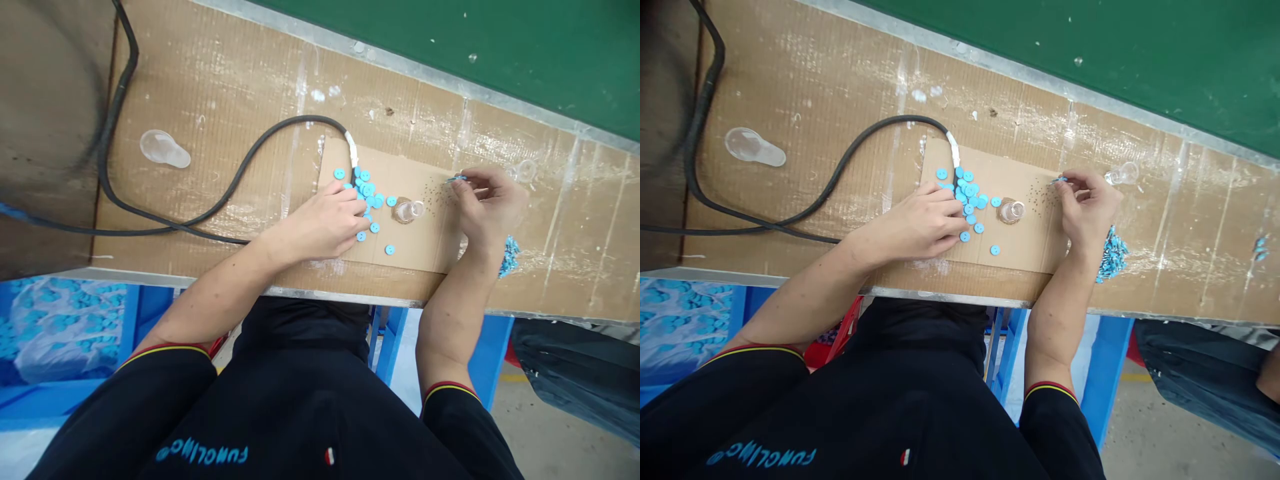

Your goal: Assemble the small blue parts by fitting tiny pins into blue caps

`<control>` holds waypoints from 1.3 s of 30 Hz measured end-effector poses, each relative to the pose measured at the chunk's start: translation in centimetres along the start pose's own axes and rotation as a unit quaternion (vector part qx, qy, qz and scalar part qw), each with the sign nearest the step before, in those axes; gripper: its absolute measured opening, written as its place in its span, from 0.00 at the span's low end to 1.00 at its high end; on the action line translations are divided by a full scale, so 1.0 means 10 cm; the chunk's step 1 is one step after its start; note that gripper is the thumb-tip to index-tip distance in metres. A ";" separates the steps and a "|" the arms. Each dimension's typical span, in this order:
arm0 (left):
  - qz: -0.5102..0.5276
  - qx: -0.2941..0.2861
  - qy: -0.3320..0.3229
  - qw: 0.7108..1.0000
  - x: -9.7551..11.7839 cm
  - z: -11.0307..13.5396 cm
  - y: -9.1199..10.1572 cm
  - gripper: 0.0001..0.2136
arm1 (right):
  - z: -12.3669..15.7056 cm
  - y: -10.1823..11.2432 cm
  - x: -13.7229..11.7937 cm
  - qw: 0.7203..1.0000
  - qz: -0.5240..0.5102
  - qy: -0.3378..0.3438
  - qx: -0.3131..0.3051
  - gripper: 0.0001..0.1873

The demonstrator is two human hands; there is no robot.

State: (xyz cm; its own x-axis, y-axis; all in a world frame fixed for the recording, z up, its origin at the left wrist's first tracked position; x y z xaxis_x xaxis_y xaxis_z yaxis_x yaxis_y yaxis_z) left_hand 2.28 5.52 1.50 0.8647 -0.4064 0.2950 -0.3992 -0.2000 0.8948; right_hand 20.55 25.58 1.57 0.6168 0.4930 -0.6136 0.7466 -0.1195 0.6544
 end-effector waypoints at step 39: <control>0.124 0.021 -0.012 0.992 -0.12 0.22 -0.01 0.15 | 1.42 -0.20 -1.12 0.985 -0.051 0.163 -0.012 0.07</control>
Point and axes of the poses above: each hand's wrist, its own z-axis away from the middle knuckle, its own y-axis out of the back of the hand, x = y × z, the point moved 9 cm from there along -z, towards the middle knuckle, and after that the axes turned 7 degrees about x, right-handed, at the moved point
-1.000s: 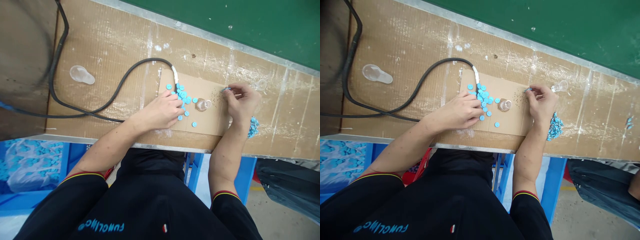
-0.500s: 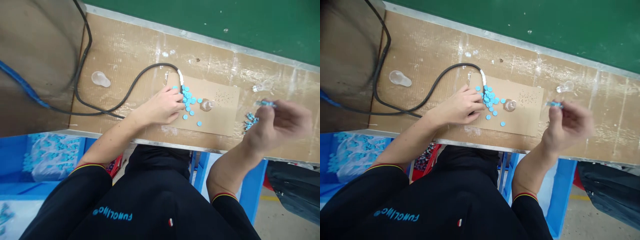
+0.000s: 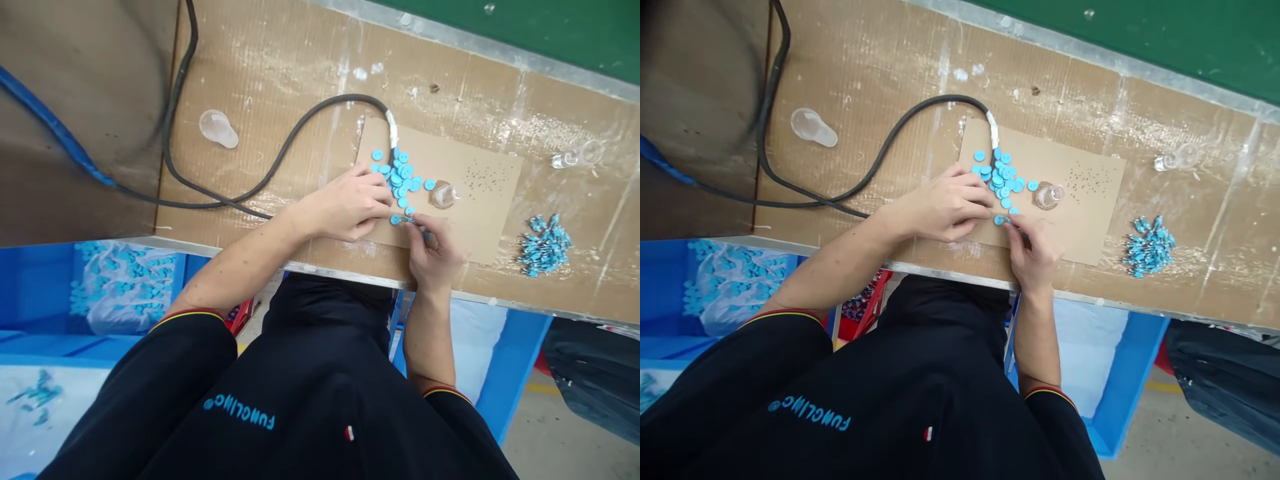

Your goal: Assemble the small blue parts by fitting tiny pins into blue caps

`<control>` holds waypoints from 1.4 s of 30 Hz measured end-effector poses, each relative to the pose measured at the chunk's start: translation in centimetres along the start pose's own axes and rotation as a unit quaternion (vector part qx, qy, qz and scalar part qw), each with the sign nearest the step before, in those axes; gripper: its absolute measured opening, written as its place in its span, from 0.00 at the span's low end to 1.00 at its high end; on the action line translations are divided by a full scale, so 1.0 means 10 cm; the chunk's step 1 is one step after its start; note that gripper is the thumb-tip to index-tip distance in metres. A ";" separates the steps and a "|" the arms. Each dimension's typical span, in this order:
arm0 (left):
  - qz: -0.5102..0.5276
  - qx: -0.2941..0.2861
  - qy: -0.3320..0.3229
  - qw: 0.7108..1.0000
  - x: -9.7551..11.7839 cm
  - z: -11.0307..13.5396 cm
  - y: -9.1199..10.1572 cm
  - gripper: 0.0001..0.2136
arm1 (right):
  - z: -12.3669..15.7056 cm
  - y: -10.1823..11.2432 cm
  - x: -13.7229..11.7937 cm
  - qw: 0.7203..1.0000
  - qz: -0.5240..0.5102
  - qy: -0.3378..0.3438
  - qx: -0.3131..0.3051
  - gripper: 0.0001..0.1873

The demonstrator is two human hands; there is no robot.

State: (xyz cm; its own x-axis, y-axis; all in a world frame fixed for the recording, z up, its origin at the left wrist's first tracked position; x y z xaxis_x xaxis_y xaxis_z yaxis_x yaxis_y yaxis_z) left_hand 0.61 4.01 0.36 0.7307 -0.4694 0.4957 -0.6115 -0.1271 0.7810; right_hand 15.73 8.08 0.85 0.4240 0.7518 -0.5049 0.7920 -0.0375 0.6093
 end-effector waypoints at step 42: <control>0.053 0.097 0.068 0.992 -0.13 0.02 -0.12 0.06 | -0.01 -0.13 0.00 0.995 0.065 -0.011 -0.071 0.07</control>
Point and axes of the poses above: each hand's wrist, its own z-axis away from the middle knuckle, its own y-axis out of the back of the hand, x = y × z, the point moved 9 cm from there along -z, towards the middle knuckle, and after that the axes turned 7 degrees about x, right-handed, at the moved point
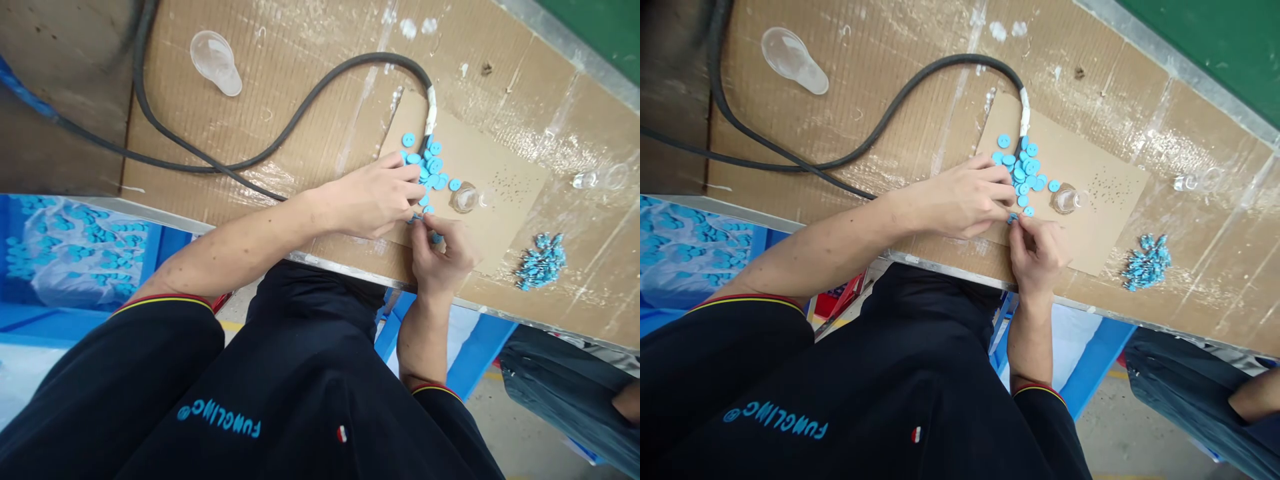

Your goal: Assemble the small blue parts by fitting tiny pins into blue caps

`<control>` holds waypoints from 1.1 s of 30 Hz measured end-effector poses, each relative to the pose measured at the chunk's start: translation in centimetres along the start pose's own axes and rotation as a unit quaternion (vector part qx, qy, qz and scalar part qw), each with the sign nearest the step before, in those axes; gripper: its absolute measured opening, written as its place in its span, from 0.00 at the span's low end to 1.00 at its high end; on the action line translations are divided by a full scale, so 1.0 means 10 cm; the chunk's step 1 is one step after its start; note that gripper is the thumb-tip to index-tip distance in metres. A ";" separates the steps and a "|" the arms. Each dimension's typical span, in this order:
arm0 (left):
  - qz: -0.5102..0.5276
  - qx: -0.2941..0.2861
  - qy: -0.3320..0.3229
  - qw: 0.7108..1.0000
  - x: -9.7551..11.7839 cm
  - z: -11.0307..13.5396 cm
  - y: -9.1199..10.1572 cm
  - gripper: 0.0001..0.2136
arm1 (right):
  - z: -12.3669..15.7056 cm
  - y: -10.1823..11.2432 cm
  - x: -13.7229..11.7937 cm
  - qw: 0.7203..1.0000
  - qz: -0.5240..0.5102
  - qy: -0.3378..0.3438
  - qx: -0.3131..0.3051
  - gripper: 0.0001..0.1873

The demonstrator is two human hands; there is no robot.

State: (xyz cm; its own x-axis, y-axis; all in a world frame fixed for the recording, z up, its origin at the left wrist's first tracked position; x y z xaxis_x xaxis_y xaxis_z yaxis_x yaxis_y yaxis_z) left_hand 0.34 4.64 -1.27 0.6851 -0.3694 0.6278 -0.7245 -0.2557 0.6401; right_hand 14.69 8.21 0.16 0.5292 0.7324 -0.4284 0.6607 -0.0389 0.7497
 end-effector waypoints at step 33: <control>0.014 0.025 0.008 1.000 0.07 -0.09 0.25 0.10 | 0.08 0.08 -0.05 0.993 -0.019 0.038 0.108 0.03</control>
Point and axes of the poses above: each hand's wrist, its own z-axis away from the middle knuckle, its own y-axis out of the back of the hand, x = y × z, the point moved 9 cm from there along -z, towards the middle knuckle, and after that the axes turned 7 degrees about x, right-handed, at the moved point
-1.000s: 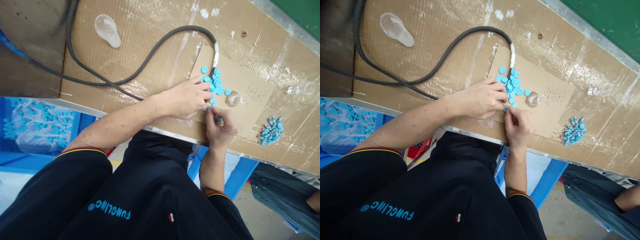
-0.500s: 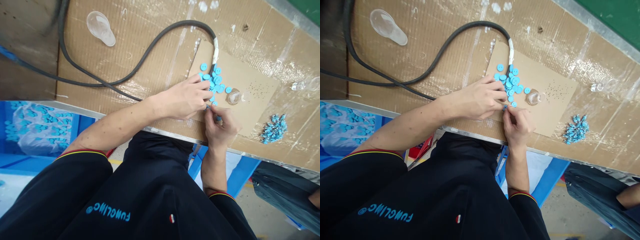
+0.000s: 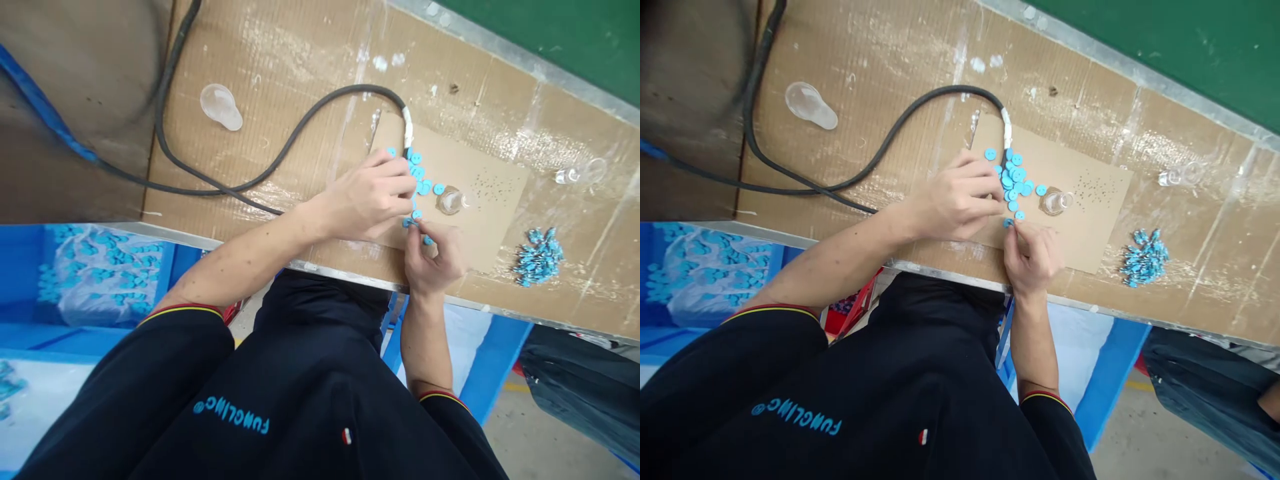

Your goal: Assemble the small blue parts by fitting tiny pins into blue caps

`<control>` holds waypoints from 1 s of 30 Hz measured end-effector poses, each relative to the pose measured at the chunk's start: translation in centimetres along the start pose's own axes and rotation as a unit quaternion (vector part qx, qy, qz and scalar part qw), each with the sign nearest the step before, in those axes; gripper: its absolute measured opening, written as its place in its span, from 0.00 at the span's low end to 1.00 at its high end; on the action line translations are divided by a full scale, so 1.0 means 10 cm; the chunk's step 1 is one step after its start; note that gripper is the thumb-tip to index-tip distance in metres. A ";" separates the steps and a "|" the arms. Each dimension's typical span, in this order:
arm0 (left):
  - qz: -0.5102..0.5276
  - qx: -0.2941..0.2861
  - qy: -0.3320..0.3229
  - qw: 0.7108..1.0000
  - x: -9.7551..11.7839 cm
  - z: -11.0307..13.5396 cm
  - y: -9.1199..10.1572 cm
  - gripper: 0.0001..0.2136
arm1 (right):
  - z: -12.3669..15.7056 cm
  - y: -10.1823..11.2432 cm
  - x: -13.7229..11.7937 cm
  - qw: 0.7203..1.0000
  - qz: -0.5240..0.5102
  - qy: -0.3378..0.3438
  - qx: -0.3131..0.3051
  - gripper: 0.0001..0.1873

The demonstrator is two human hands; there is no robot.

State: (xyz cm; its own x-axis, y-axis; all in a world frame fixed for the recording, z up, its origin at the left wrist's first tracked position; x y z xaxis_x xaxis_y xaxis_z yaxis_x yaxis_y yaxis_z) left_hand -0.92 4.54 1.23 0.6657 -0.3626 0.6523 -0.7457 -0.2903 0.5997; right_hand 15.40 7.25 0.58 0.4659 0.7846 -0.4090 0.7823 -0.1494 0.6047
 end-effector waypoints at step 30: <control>-0.072 0.068 -0.131 0.986 0.34 0.08 0.04 0.08 | 0.08 0.31 -0.41 0.979 -0.089 0.145 0.110 0.13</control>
State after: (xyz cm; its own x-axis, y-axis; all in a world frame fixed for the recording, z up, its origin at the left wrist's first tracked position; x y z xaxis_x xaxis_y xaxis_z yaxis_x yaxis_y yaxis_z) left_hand 1.05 2.51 3.32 0.7479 -0.5208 0.4116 -0.6528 -0.4647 0.5982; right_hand 16.20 3.10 3.59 0.2019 0.9429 -0.2651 0.9259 -0.0955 0.3655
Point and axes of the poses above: each hand's wrist, its own z-axis away from the middle knuckle, its own y-axis out of the back of the hand, x = y × z, the point moved 9 cm from there along -z, towards the middle knuckle, and after that the axes turned 7 degrees about x, right-handed, at the moved point
